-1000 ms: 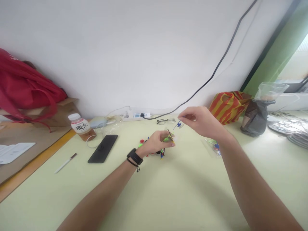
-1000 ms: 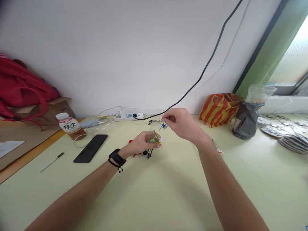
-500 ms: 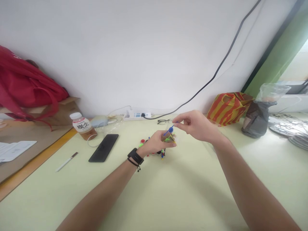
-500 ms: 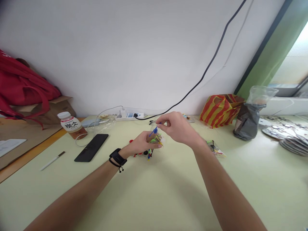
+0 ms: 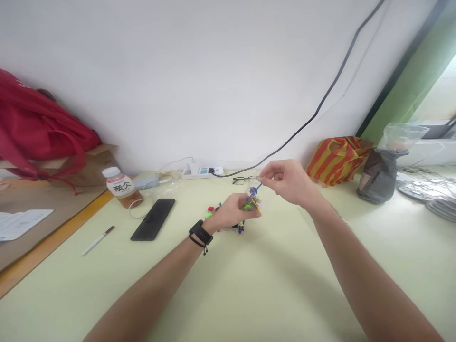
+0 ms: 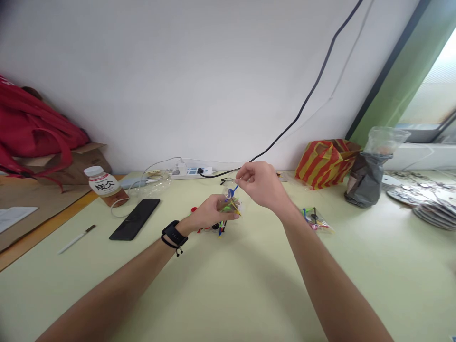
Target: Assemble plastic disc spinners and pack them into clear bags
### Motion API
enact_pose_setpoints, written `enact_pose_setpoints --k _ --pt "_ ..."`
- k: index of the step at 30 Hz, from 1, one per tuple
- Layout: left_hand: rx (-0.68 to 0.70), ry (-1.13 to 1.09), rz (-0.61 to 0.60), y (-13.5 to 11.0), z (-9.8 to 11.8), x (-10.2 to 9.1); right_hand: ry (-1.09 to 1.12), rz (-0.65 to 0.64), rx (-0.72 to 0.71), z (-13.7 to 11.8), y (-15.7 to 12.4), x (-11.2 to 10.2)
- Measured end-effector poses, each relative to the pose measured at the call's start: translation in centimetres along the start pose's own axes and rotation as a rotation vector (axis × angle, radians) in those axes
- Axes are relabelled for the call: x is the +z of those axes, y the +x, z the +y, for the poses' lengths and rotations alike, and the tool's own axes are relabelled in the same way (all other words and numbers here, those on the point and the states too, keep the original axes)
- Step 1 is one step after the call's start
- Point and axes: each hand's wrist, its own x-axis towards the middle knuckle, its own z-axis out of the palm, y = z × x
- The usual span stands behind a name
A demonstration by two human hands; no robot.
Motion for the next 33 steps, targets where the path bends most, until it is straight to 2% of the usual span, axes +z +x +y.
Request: enact_pose_setpoints --k 3,7,12,17,20,23,26,28,30,33 --pt "0.011 0.013 0.028 0.2 -0.4 0.0 0.02 -0.071 0.079 0.0 0.0 0.3" --pt "0.037 0.057 0.053 0.4 -0.7 0.0 -0.075 -0.212 0.025 0.1 -0.1 0.4" --pt "0.024 0.027 0.056 0.4 -1.0 0.1 -0.148 -0.163 -0.002 -0.2 -0.5 -0.9" --pt "0.047 -0.065 0.074 0.7 -1.0 0.1 -0.168 -0.296 -0.083 0.2 -0.7 -2.4" --pt "0.028 -0.066 0.054 0.5 0.1 0.0 -0.147 -0.293 -0.161 0.3 -0.9 -2.8" --pt "0.023 -0.122 0.028 -0.4 1.6 0.4 -0.09 -0.221 -0.214 0.0 -1.6 -2.7" --pt "0.032 -0.179 0.021 -1.9 1.7 1.5 -0.053 -0.151 -0.25 0.0 -3.2 -2.4" --pt "0.001 -0.157 0.038 -3.3 1.0 2.5 -0.041 -0.219 -0.235 0.4 -4.7 -2.0" --pt "-0.022 -0.106 0.081 -4.8 -0.2 3.7 -0.036 -0.311 -0.16 1.0 -6.3 -1.4" --pt "-0.035 -0.059 0.085 -6.7 -1.6 5.2 0.055 -0.359 -0.052 1.9 -8.3 0.0"
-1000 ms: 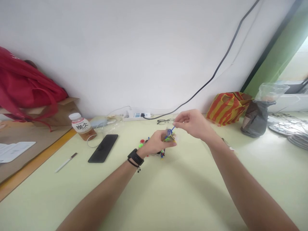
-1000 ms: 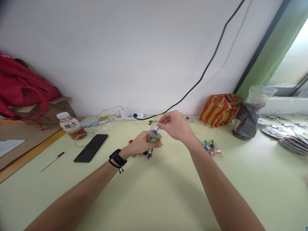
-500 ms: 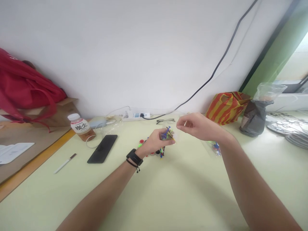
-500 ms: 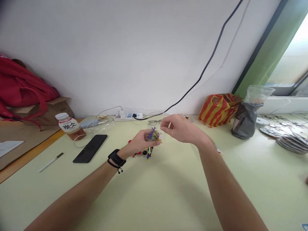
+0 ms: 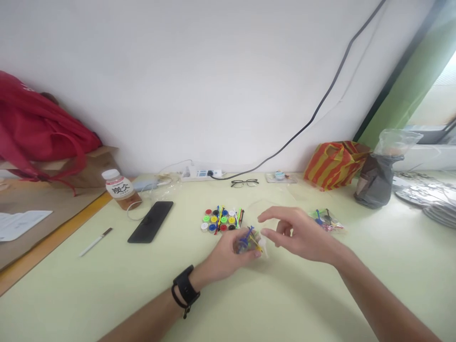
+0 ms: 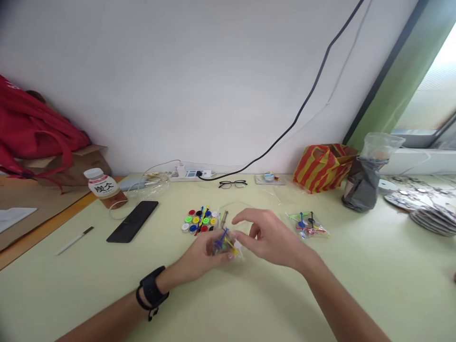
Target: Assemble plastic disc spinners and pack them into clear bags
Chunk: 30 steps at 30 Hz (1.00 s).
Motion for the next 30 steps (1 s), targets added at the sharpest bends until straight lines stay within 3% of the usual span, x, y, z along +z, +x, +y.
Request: enact_pose_setpoints --k 4,9,15,20,30 --pt "-0.01 -0.019 0.042 -1.1 -0.7 0.9 0.113 -0.054 -0.036 0.5 -0.5 1.9" --pt "0.023 -0.023 0.085 -0.9 -0.7 0.9 0.121 -0.042 -0.124 0.2 -0.9 2.9" --pt "0.081 -0.029 0.054 -1.1 -0.8 1.3 -0.053 -0.004 -0.249 0.5 -1.4 3.8" --pt "0.069 -0.008 0.068 -1.4 -0.2 1.5 -0.202 0.078 -0.222 1.4 -1.5 4.1" --pt "0.087 -0.058 0.015 -1.5 -0.1 1.5 -0.054 0.031 -0.299 0.5 -1.7 4.0"
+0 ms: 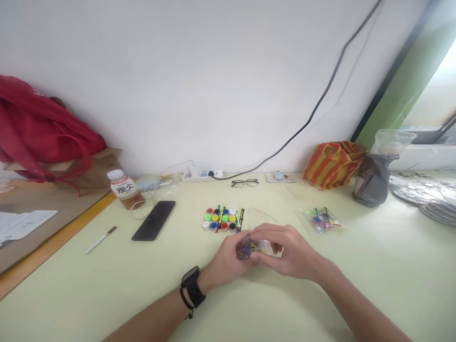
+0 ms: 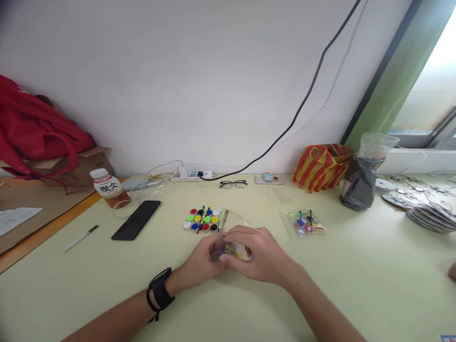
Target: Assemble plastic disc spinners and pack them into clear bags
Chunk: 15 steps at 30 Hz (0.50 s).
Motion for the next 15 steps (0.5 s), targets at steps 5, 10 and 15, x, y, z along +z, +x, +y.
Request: enact_pose_setpoints --k 5,10,15 --pt "-0.034 0.034 0.004 -0.1 0.0 -0.1 -0.114 0.072 0.007 0.8 -0.2 0.2" --pt "-0.022 0.005 -0.024 -0.2 0.2 -0.1 -0.06 0.123 0.033 1.2 -0.4 0.4" --pt "0.008 -0.014 -0.056 -0.2 0.2 -0.1 -0.001 0.042 0.077 0.6 -0.3 0.6"
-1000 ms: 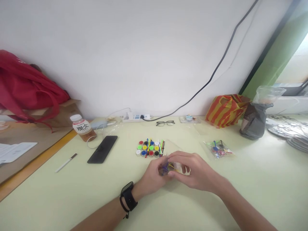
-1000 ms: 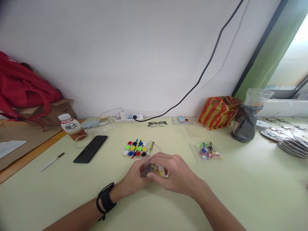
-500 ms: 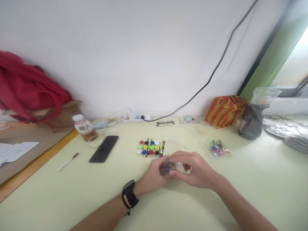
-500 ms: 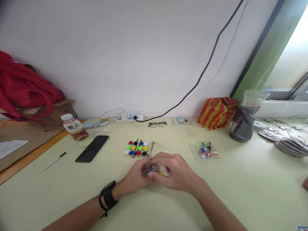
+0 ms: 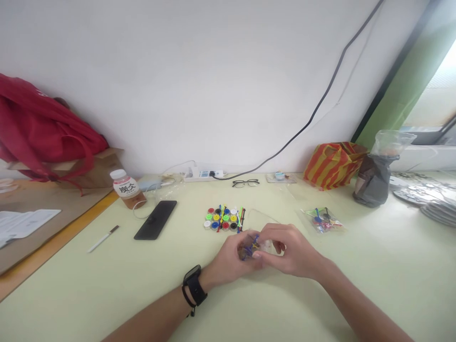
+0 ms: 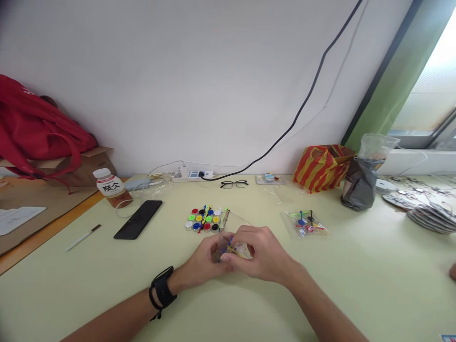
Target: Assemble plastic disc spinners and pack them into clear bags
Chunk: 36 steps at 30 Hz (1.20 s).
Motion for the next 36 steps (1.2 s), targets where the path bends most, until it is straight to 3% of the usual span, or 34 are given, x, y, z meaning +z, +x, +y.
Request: enact_pose_setpoints --k 3,6,9,11,16,26,32,36 --pt "-0.01 0.018 0.018 0.0 -0.1 -0.1 0.059 0.038 -0.035 0.0 0.0 0.0" --pt "-0.042 -0.012 0.034 0.2 0.1 -0.3 0.06 0.284 -0.052 0.7 0.2 -0.1" --pt "-0.096 -0.124 0.093 0.4 0.2 -0.7 0.035 0.518 0.043 1.7 0.6 0.0" --pt "-0.134 -0.167 0.153 0.6 0.1 -0.9 0.129 0.477 0.151 2.3 0.9 0.3" --pt "-0.133 -0.135 0.365 1.0 -0.7 -1.4 0.551 0.19 0.348 2.8 1.4 1.5" --pt "-0.156 -0.335 0.533 1.3 -1.0 -2.3 0.772 0.099 0.429 2.9 1.6 3.5" --pt "-0.163 -0.538 0.567 1.5 -1.1 -2.8 0.679 0.136 0.455 2.7 1.6 2.8" --pt "-0.145 -0.475 0.573 1.6 -1.4 -3.1 0.705 0.158 0.427 2.8 1.6 2.9"
